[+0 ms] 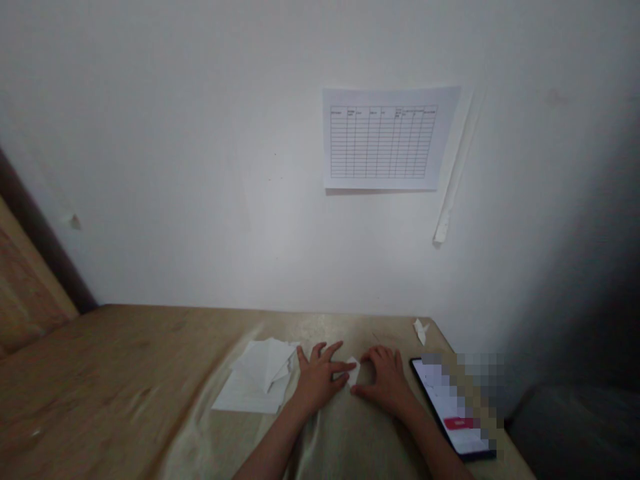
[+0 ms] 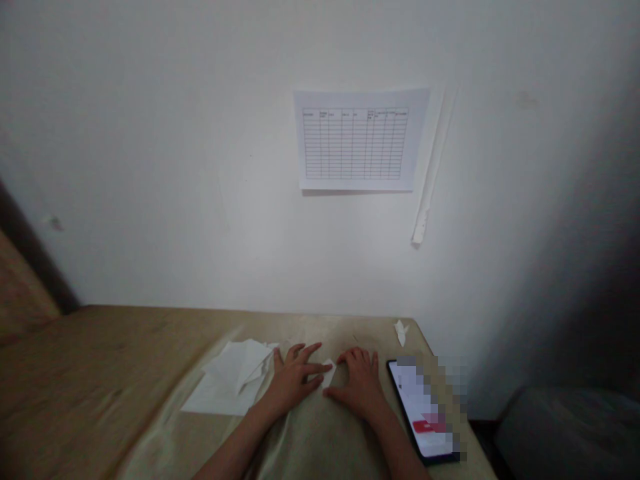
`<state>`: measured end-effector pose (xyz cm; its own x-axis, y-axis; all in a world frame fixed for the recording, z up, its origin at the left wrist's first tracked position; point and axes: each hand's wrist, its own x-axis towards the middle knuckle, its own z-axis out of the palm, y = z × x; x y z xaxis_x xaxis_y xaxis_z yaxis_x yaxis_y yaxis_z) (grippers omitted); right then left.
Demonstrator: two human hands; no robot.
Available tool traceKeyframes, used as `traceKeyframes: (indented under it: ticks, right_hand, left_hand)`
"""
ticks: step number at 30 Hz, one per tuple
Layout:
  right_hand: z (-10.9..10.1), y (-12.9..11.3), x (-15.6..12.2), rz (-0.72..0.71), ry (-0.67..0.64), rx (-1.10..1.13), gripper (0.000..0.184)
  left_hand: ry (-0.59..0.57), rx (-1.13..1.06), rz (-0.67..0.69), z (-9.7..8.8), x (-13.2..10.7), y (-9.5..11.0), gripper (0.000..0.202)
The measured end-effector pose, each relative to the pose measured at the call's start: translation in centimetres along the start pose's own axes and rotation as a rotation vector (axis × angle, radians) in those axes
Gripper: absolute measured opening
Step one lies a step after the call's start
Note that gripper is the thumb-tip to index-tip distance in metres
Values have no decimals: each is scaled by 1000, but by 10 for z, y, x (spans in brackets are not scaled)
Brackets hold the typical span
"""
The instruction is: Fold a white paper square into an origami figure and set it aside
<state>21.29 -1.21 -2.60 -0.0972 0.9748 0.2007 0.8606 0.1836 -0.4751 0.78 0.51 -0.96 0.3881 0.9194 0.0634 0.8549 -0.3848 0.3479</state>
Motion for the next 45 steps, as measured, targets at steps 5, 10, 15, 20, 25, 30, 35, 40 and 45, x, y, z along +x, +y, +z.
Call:
traceKeyframes:
  ticks: [5, 10, 15, 20, 25, 30, 35, 40, 45]
  right_hand:
    - [-1, 5, 2, -18, 25, 87, 18]
    - [-5, 5, 1, -74, -28, 119, 8]
    - [-6, 2, 0, -58, -48, 151, 9]
    - [-1, 4, 2, 3, 40, 145, 10]
    - [1, 8, 7, 41, 75, 120, 15]
    - [1, 6, 9, 67, 105, 79, 15]
    - [2, 3, 7, 80, 133, 60, 16]
    - [1, 3, 5, 75, 138, 53, 15]
    - [0, 3, 5, 35, 130, 76, 18]
  left_hand:
    - [38, -10, -7, -2, 0, 1, 30]
    - [58, -14, -2, -1, 0, -1, 31]
    - [43, -16, -8, -1, 0, -1, 31]
    - [34, -16, -1, 0, 0, -1, 32]
    - [43, -19, 6, 2, 1, -3, 33]
    - [27, -30, -3, 0, 0, -1, 34]
    - [11, -60, 4, -3, -1, 0, 38]
    - [2, -72, 29, -3, -1, 0, 43]
    - [34, -63, 71, 4, -1, 1, 42]
